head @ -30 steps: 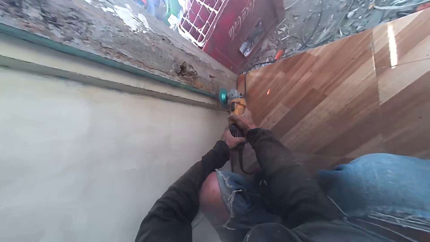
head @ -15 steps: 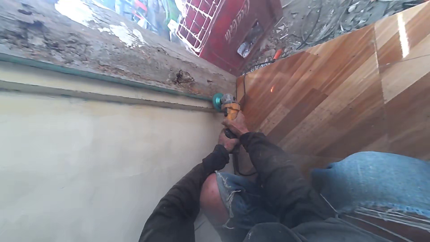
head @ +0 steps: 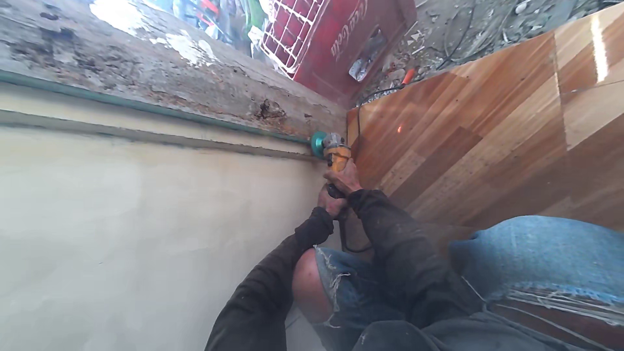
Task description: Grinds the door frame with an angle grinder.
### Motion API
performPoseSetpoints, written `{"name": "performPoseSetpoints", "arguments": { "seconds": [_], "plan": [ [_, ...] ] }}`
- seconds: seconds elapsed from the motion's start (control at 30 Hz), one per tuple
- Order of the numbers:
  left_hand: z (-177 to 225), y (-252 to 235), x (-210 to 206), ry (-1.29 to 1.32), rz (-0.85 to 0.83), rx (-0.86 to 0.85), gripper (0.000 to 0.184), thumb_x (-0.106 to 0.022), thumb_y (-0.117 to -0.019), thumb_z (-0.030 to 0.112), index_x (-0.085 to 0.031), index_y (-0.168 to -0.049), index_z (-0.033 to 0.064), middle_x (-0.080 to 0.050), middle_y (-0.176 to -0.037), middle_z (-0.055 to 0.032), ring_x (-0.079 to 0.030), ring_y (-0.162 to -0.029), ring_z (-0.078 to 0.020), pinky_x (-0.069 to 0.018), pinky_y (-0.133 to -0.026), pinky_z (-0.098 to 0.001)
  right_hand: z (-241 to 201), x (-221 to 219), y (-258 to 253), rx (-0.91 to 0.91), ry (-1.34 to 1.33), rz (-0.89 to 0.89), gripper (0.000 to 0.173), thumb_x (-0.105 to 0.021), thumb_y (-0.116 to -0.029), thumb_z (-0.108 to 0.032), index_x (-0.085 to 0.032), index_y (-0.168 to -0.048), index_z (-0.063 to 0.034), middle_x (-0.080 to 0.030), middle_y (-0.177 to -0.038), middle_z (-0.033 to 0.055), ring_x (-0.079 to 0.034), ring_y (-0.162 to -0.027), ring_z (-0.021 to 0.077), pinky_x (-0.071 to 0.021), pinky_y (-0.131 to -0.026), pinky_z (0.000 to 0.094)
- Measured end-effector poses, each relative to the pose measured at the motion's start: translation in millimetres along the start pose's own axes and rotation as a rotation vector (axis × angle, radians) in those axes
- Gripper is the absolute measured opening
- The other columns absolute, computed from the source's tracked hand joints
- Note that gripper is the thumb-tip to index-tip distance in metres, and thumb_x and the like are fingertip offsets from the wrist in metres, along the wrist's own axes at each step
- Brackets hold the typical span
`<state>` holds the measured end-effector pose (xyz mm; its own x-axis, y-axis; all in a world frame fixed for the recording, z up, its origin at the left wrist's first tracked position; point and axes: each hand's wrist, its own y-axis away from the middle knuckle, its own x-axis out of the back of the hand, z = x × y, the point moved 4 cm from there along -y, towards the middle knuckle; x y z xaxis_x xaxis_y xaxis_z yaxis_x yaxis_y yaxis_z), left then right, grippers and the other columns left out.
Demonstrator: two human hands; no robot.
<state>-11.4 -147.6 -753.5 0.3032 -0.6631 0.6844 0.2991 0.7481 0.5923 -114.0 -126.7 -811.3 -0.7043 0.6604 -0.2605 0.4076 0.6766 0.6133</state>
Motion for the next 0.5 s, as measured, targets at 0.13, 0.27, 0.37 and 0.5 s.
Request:
{"name": "performPoseSetpoints", "arguments": {
  "seconds": [0.13,0.27,0.37,0.5],
  "plan": [
    [0,-1,-5,-0.013,-0.025,0.025,0.061,-0.080,-0.0750,0.002,-0.055,-0.130,-0.0010,-0.068,-0.102,-0.0182,-0.069,-0.086,-0.0250,-0.0591,-0.079,-0.0435,10,2,-3,-0.052,-0.039,0.010,0.089,-0.087,-0.0703,-0.030,-0.043,-0.140,0.0021,-0.063,-0.119,0.0254,-0.064,-0.109,0.0384,-0.0531,-0.091,0.0571],
    [4,-1,-1,-0.001,0.009,-0.007,0.065,-0.081,-0.0735,0.002,-0.053,-0.132,-0.0010,-0.068,-0.101,-0.0171,-0.069,-0.085,-0.0238,-0.0593,-0.078,-0.0425,-1,1,-1,0.003,-0.031,-0.005,0.089,-0.087,-0.0701,-0.030,-0.043,-0.141,0.0022,-0.064,-0.117,0.0249,-0.065,-0.108,0.0380,-0.0537,-0.090,0.0569],
    [1,-4,0,-0.013,-0.010,0.017,0.066,-0.081,-0.0745,0.002,-0.053,-0.134,0.0007,-0.068,-0.101,-0.0177,-0.069,-0.085,-0.0248,-0.0593,-0.077,-0.0439,4,-1,-5,-0.013,-0.046,0.004,0.088,-0.087,-0.0696,-0.030,-0.044,-0.140,0.0021,-0.064,-0.116,0.0245,-0.066,-0.105,0.0372,-0.0541,-0.089,0.0562],
    [5,-4,-3,-0.090,-0.011,0.018,0.061,-0.081,-0.0750,0.004,-0.056,-0.131,-0.0009,-0.068,-0.107,-0.0198,-0.069,-0.093,-0.0272,-0.0579,-0.085,-0.0463,9,1,-8,-0.036,-0.069,0.008,0.087,-0.088,-0.0702,-0.029,-0.044,-0.139,0.0031,-0.063,-0.118,0.0252,-0.064,-0.108,0.0377,-0.0534,-0.091,0.0559]
  ]
}}
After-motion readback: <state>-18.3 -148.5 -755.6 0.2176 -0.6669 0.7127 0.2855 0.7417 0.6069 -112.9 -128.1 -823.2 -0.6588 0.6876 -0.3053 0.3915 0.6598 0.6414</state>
